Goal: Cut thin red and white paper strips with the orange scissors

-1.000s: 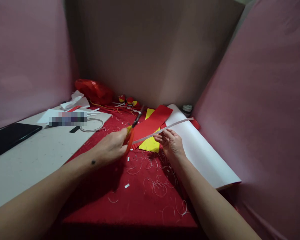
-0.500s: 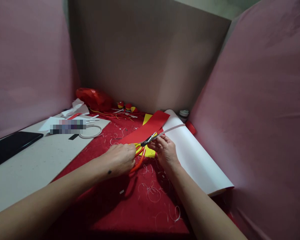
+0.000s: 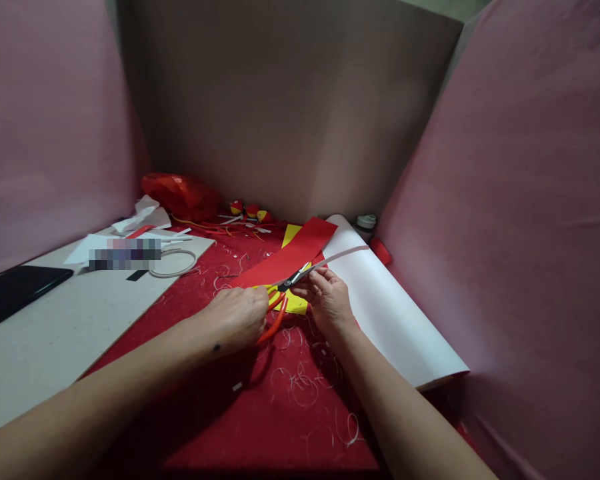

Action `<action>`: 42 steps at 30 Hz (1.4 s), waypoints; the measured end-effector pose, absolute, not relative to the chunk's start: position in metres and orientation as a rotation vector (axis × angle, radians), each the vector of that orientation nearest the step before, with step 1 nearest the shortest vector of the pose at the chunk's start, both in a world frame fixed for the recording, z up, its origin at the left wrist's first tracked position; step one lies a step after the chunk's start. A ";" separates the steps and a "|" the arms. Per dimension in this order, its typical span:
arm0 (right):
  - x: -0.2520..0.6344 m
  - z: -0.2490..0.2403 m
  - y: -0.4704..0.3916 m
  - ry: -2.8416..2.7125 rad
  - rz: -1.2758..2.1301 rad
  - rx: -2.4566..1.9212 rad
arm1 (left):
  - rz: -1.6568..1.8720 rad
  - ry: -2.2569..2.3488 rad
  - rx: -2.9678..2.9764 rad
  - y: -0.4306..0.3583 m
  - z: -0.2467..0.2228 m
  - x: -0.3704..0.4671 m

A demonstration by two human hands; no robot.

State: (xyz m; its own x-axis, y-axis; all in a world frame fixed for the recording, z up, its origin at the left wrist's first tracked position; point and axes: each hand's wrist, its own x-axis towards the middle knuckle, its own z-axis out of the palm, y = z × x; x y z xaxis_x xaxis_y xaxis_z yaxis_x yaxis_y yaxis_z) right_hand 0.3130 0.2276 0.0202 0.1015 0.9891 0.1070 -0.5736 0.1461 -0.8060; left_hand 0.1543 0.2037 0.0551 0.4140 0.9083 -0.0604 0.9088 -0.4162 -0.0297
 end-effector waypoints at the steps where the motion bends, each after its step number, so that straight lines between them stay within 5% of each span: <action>1: 0.313 0.020 0.228 -0.769 1.300 -0.685 | -0.106 1.688 2.633 0.204 0.055 0.154; 42: 0.307 0.019 0.220 -0.805 1.359 -0.677 | -0.217 1.518 2.628 0.204 0.046 0.135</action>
